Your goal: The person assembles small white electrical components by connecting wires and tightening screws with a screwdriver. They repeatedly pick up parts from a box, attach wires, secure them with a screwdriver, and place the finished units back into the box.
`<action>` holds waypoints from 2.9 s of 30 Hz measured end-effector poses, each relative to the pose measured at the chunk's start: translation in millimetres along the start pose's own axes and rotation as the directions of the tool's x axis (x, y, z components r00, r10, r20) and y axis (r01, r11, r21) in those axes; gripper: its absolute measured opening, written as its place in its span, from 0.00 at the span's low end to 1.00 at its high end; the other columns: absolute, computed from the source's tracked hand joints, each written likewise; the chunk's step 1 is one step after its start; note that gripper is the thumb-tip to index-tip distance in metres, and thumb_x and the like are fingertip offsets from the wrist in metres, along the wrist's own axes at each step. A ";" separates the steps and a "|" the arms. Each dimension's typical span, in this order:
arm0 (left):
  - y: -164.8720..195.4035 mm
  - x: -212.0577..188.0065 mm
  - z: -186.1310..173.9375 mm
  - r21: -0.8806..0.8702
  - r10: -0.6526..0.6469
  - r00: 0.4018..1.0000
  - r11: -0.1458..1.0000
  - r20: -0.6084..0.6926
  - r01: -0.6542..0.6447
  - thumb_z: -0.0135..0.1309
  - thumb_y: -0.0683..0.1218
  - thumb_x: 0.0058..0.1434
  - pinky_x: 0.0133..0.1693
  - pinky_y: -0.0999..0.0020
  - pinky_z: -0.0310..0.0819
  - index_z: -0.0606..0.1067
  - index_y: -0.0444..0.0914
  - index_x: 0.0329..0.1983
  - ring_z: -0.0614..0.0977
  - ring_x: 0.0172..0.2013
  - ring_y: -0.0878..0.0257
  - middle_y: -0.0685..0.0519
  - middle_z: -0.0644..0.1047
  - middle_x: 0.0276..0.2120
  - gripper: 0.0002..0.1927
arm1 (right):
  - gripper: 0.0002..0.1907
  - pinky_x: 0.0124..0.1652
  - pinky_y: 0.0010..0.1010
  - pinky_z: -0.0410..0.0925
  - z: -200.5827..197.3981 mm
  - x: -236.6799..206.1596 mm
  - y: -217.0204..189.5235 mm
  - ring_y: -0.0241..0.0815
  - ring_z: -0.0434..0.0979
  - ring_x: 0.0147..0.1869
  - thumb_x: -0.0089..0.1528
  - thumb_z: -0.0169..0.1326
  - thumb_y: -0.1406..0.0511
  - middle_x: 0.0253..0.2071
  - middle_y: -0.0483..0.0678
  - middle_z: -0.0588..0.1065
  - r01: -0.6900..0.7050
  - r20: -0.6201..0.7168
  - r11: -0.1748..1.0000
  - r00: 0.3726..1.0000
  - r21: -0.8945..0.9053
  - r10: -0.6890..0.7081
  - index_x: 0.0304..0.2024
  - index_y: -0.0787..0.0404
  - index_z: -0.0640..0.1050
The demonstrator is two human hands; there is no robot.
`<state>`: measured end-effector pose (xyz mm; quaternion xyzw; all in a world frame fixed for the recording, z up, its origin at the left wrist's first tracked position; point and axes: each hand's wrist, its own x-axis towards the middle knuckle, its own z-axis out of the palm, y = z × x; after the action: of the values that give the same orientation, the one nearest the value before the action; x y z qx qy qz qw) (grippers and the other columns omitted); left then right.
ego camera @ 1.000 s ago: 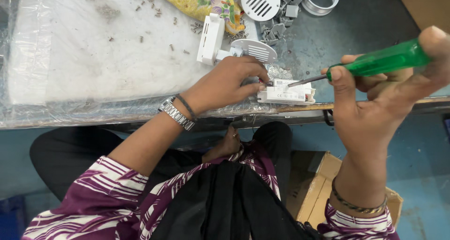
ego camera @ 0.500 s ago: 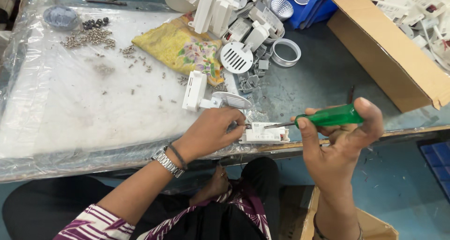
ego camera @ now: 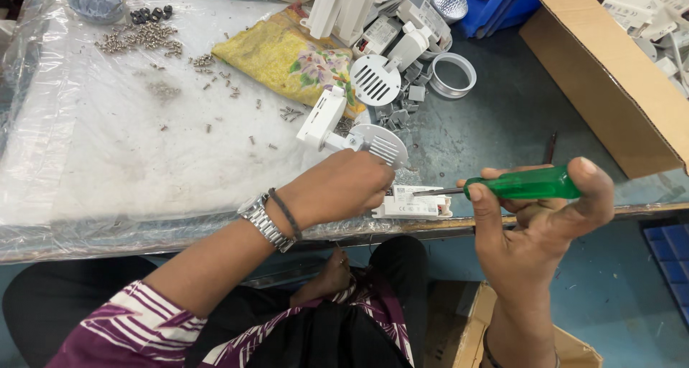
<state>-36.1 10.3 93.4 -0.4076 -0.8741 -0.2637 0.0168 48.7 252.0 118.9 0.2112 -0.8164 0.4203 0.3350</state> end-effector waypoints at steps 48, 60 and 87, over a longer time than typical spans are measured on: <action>-13.3 -9.0 -24.1 -0.177 0.087 0.996 0.981 0.024 -0.082 0.56 0.43 0.55 0.38 0.50 0.74 0.76 0.33 0.30 0.81 0.35 0.44 0.44 0.76 0.33 0.06 | 0.50 0.58 0.33 0.75 -16.9 -35.5 15.8 0.46 0.80 0.51 0.77 0.53 0.78 0.53 0.58 0.70 -0.091 0.044 0.980 0.994 -0.180 0.100 0.76 0.45 0.29; -13.9 -0.5 -26.1 -0.095 0.108 0.993 0.990 0.056 -0.103 0.54 0.40 0.54 0.32 0.51 0.75 0.77 0.34 0.25 0.82 0.32 0.46 0.45 0.78 0.30 0.05 | 0.12 0.55 0.32 0.78 -14.1 1.7 -17.0 0.44 0.85 0.48 0.76 0.55 0.68 0.41 0.56 0.76 -0.255 0.088 0.944 0.957 -0.208 0.278 0.50 0.71 0.67; -9.3 -7.8 -21.0 -0.041 0.081 0.997 0.996 -0.011 -0.082 0.55 0.42 0.53 0.32 0.51 0.76 0.78 0.35 0.26 0.83 0.32 0.46 0.46 0.79 0.31 0.05 | 0.26 0.46 0.41 0.75 10.1 59.3 -43.0 0.53 0.84 0.42 0.55 0.54 0.81 0.42 0.63 0.77 -0.024 0.543 0.947 0.814 -0.321 0.205 0.52 0.68 0.58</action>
<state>-41.5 -10.1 105.4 -0.4419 -0.8509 -0.2830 0.0233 31.2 215.9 181.0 0.2238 -0.9441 0.2291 0.0775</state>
